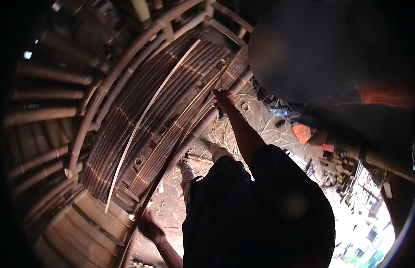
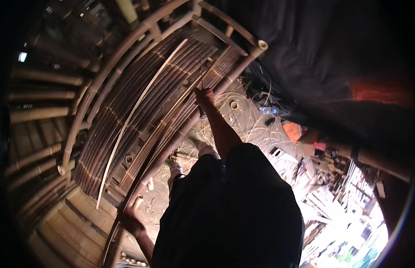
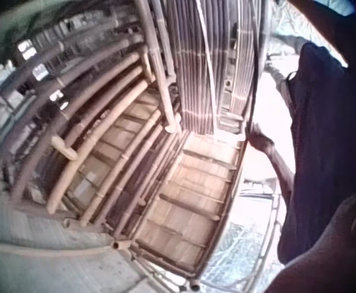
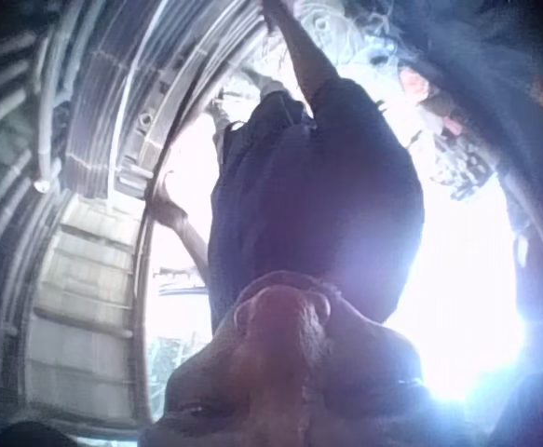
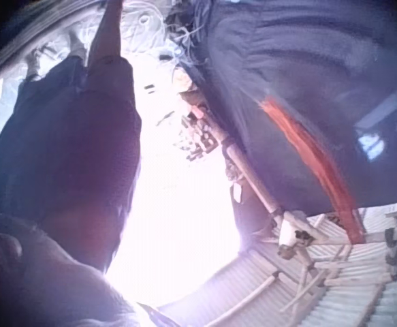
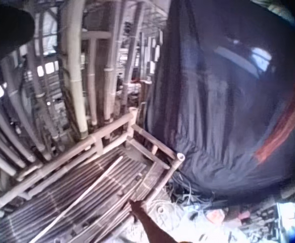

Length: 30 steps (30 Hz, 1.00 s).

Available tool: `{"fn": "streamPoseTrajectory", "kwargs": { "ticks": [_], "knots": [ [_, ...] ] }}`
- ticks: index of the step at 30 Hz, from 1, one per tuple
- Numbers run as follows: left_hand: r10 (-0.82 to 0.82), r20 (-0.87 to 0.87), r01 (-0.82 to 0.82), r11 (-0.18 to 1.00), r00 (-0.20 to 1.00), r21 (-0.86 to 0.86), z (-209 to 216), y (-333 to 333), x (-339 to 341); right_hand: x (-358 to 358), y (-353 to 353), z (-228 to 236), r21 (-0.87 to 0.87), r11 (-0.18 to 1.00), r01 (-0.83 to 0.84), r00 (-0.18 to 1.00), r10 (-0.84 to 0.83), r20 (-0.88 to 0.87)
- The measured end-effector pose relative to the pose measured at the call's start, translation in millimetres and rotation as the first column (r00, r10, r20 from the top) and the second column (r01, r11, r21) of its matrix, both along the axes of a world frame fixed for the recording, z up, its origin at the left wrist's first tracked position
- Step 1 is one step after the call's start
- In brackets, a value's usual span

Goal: The person uses a knife to shave thin strips from bamboo poles. They hold the bamboo against a workbench and repeatedly draw the knife along the surface to remove the outer layer, creating long shavings.

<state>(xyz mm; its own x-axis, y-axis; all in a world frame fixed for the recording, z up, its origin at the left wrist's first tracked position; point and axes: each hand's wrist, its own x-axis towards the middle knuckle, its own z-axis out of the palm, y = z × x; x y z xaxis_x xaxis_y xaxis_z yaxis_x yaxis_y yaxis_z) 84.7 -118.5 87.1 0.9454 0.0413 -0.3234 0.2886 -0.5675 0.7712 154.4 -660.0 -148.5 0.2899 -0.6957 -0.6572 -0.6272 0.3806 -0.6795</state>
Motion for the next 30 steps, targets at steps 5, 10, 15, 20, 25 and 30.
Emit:
{"fn": "streamPoseTrajectory", "kwargs": {
  "ticks": [5, 10, 15, 20, 25, 30],
  "knots": [
    [0.416, -0.462, -0.618, 0.604, 0.783, -0.503, -164.7, 49.6, 8.6, -16.3, 58.8, -2.2, -0.655, -0.197, -0.73, 0.378, 0.682, -0.626],
    [0.376, -0.549, -0.662, 0.5, 0.747, -0.558, -225.3, 68.1, 49.4, 12.1, 211.0, 27.2, -0.5, 0.197, -0.843, 0.357, 0.901, -0.248],
    [0.258, -0.595, -0.625, 0.535, 0.761, -0.568, -261.8, 91.0, 76.6, 65.5, 296.6, -42.1, -0.454, -0.178, -0.873, -0.043, 0.956, -0.291],
    [0.591, -0.511, -0.759, 0.303, 0.624, -0.577, -351.0, 139.9, 97.7, 103.6, 323.9, -103.2, -0.139, -0.331, -0.933, -0.22, 0.834, -0.506],
    [0.602, -0.626, -0.869, 0.333, 0.495, -0.367, -421.2, 169.0, 127.4, 110.6, 330.2, -138.7, -0.231, -0.39, -0.891, -0.222, 0.819, -0.529],
    [0.514, -0.672, -0.841, 0.407, 0.533, -0.355, -468.8, 176.0, 147.8, 114.6, 335.8, -151.3, -0.217, -0.371, -0.903, -0.195, 0.804, -0.562]
  ]
}}
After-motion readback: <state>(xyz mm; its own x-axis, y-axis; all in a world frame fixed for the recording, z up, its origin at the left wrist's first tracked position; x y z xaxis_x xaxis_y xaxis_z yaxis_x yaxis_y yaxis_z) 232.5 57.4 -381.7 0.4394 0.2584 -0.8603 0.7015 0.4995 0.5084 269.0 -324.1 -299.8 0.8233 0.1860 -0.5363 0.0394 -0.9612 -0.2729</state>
